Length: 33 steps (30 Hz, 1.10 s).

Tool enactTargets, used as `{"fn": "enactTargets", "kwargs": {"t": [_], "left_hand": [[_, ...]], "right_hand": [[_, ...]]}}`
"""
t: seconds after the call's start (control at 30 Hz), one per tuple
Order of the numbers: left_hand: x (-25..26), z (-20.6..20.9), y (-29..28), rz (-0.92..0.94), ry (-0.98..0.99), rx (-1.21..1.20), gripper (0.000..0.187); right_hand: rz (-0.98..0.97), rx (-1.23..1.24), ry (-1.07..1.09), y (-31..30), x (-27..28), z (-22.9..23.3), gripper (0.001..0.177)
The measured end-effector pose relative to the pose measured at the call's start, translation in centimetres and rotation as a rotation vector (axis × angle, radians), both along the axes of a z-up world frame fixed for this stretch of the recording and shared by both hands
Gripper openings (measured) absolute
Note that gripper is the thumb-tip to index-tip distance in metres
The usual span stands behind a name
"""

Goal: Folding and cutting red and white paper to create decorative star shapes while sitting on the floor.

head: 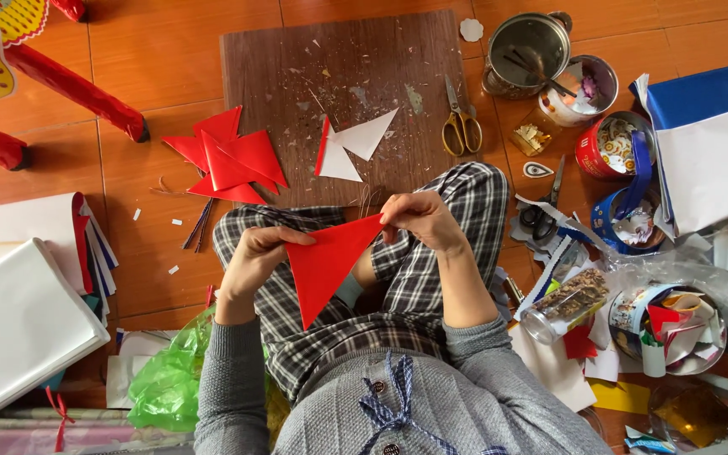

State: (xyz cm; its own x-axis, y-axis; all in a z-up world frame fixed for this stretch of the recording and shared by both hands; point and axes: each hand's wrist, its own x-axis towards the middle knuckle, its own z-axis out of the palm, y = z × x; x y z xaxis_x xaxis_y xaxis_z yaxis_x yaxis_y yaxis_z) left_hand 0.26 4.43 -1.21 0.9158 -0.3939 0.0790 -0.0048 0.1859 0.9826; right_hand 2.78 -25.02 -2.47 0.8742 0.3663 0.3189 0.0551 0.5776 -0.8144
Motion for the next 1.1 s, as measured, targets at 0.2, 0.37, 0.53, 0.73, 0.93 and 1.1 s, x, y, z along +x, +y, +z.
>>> {"fn": "enactTargets", "kwargs": {"t": [0.2, 0.37, 0.53, 0.73, 0.93, 1.1], "left_hand": [[0.1, -1.0, -0.2, -0.028, -0.021, -0.114, 0.020], [0.1, -1.5, -0.1, -0.118, 0.098, 0.055, 0.027], [0.7, 2.7, -2.9, -0.224, 0.057, 0.446, 0.023], [0.8, -0.2, -4.1, -0.202, 0.011, 0.480, 0.019], [0.8, -0.4, -4.1, -0.184, -0.015, 0.475, 0.014], [0.9, -0.1, -4.1, -0.018, -0.040, 0.494, 0.013]], "right_hand": [[-0.011, -0.032, -0.034, -0.3, 0.1, 0.0, 0.013], [0.054, -0.276, -0.109, -0.2, -0.4, 0.9, 0.025], [0.141, -0.423, -0.112, 1.1, -0.8, 2.5, 0.032], [0.167, -0.552, -0.126, 1.9, -1.0, 2.1, 0.029], [0.193, -0.626, -0.147, 1.5, -0.9, 2.2, 0.033], [0.141, -0.644, -0.027, 1.9, 0.1, 1.4, 0.050]]}}
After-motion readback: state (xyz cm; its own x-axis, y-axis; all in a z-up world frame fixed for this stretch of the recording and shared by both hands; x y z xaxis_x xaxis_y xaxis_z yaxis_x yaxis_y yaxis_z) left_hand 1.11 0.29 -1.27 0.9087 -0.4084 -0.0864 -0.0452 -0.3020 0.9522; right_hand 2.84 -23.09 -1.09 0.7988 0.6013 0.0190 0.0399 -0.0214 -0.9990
